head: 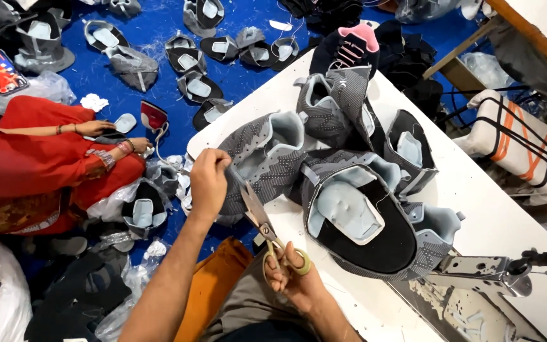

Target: The person trims excess material and lining from shoe uppers and tongues using scissors in a manufacturing workshop.

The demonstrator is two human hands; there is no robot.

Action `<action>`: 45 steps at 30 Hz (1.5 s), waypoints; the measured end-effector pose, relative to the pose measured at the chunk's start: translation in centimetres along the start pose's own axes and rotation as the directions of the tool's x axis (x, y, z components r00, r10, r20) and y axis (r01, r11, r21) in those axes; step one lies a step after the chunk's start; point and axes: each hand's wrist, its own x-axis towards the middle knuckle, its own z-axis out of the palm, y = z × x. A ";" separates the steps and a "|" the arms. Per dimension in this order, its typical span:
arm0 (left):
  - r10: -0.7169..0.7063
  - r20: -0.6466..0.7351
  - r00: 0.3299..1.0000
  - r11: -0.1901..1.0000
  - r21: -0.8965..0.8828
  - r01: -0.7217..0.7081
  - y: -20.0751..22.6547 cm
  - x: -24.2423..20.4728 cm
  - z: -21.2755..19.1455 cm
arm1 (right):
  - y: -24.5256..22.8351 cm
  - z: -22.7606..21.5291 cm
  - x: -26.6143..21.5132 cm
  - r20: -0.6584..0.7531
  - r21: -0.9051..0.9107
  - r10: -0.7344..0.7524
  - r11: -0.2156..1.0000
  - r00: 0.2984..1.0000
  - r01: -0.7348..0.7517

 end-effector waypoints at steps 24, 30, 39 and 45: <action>0.225 0.128 0.966 0.973 0.024 -0.229 7.6 3.3 -2.3 | 1.6 -1.4 -3.2 -0.067 -0.184 -0.067 0.981 0.996 0.054; 0.043 0.013 0.999 0.986 -0.165 -0.040 4.6 2.0 1.9 | -0.3 -0.5 -2.5 -0.042 -0.249 -0.155 0.958 0.987 0.140; -0.006 -0.068 0.998 0.972 -0.237 -0.010 4.5 1.3 1.9 | -2.5 0.5 0.6 -0.149 -0.324 -0.162 0.940 0.975 0.107; 0.039 -0.018 0.999 0.986 -0.164 -0.041 5.1 1.5 1.6 | -3.0 0.5 1.0 -0.145 -0.334 -0.178 0.935 0.973 0.121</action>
